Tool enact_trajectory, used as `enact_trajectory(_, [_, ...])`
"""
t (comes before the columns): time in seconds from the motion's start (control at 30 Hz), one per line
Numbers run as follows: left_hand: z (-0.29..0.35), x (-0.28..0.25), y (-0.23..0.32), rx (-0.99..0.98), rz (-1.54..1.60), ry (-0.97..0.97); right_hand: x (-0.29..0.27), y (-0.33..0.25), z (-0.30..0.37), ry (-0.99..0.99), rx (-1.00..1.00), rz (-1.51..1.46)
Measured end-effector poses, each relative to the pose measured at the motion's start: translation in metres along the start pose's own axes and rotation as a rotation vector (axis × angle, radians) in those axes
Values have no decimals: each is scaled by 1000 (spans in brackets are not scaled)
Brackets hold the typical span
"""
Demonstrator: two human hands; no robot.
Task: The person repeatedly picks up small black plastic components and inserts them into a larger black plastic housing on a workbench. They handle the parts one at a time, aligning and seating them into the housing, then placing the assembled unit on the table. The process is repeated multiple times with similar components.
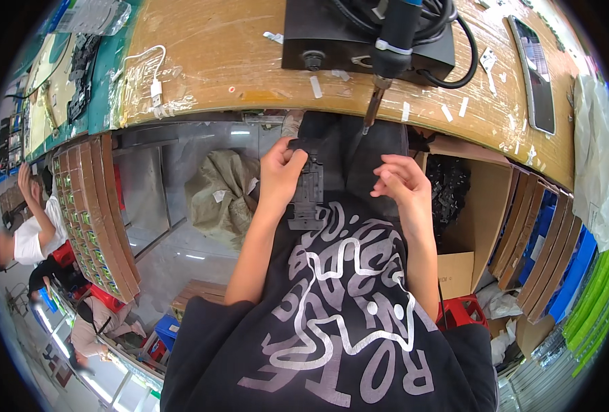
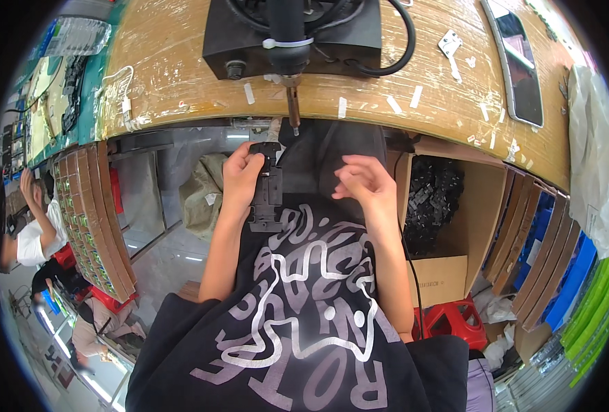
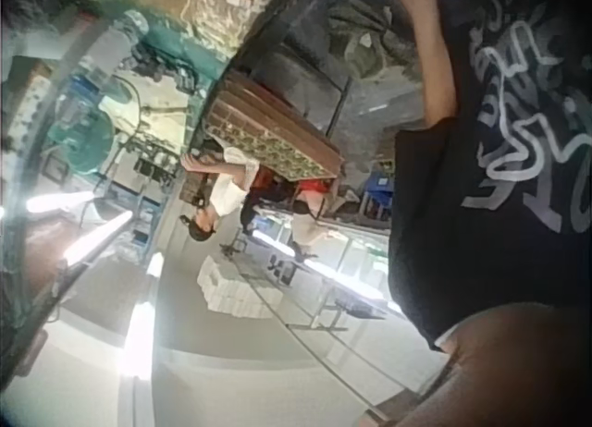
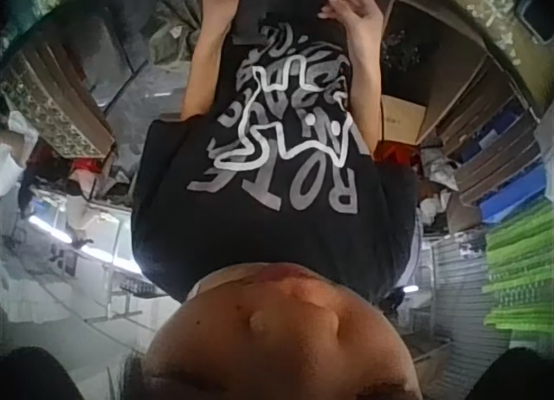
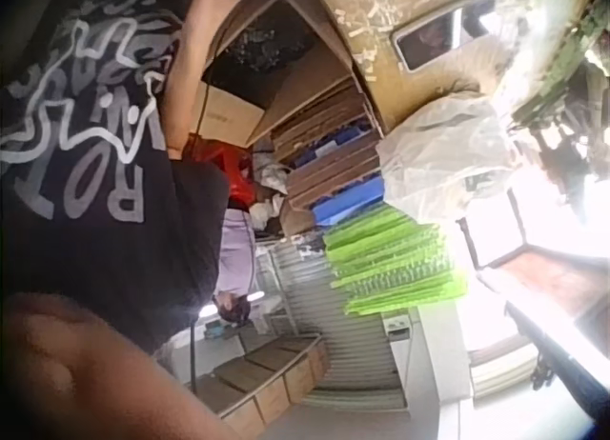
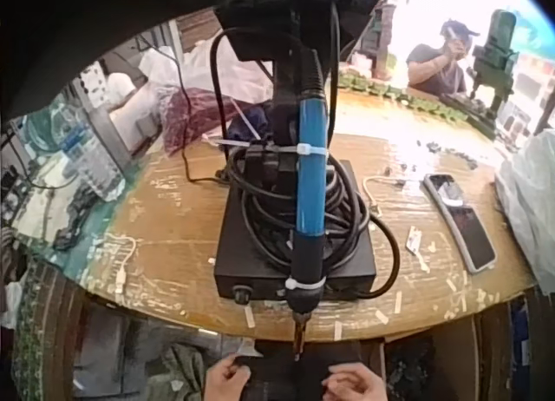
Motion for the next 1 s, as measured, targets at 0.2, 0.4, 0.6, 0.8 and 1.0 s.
enact_trajectory(0.2, [16,4,-17,-59,-38,-83,9,0,0,-126,12,25])
enact_trajectory(0.4, [25,15,-13,-53,-1,-131,17,-7,6,-210,35,73])
enact_trajectory(0.6, [28,3,-7,-17,35,-124,-6,-49,20,-130,-88,143])
enact_trajectory(0.8, [35,-3,6,-10,3,-192,-55,-142,32,99,-544,186])
enact_trajectory(1.0, [42,14,15,3,30,-280,-138,-233,-63,491,-765,302])
Point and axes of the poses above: each hand's wrist, its own z-axis away from the middle knuckle, its own x-axis out of the palm, y = z × x, the point moved 3 cm from there along -z, towards the middle knuckle, and after that the axes turned 5 degrees about z, right-handed, at the moved point
